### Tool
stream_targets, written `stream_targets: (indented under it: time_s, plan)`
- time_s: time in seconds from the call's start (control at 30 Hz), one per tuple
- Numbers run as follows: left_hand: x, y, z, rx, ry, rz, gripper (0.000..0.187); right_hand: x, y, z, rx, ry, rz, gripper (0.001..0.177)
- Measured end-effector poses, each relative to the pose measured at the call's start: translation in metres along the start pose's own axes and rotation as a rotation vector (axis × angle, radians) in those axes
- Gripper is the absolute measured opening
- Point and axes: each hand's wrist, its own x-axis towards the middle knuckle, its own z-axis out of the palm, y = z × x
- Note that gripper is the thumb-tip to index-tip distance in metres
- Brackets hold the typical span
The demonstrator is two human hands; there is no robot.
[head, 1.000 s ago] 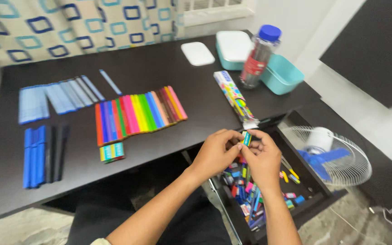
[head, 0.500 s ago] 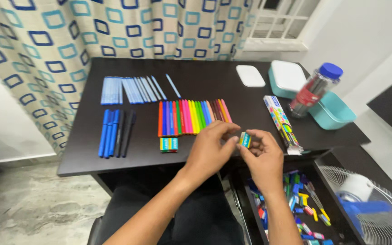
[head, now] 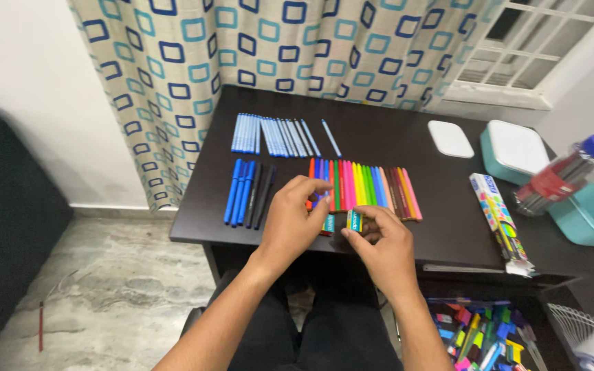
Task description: The person organizes stationery on a low table by arranging colored pencils and pens, then repeatedly takes small erasers from an open drawer and places them in a row on the table. The person also adjusts the position of the pencils and erasers multiple times.
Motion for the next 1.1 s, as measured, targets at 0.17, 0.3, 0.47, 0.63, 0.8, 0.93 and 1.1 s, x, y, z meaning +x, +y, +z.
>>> stream_targets:
  time_s: [0.17,0.3,0.47,0.63,0.8,0.93,1.1]
  plan:
    - [-0.009,-0.011,-0.006,0.007,-0.066,-0.026,0.021,0.001,-0.003,0.01,-0.033,-0.059,0.039,0.039]
    - [-0.015,-0.015,-0.004,0.026,-0.062,-0.015,0.023,0.004,-0.003,0.011,-0.115,-0.095,0.095,0.041]
    - [-0.016,-0.01,-0.002,0.02,-0.042,-0.145,0.022,0.002,-0.004,0.013,-0.144,-0.069,0.025,0.041]
    - [-0.017,-0.014,-0.002,0.099,-0.061,-0.086,0.02,0.001,-0.001,0.016,-0.107,-0.064,0.016,0.041]
    - [-0.019,-0.018,0.001,0.134,-0.063,0.0,0.021,0.003,-0.002,0.016,-0.13,-0.079,0.045,0.042]
    - [-0.019,-0.017,0.0,0.118,-0.057,-0.033,0.019,0.002,-0.005,0.014,-0.111,-0.085,0.051,0.044]
    - [-0.016,-0.014,-0.001,0.109,-0.03,-0.019,0.017,0.003,-0.004,0.011,-0.097,-0.07,-0.013,0.043]
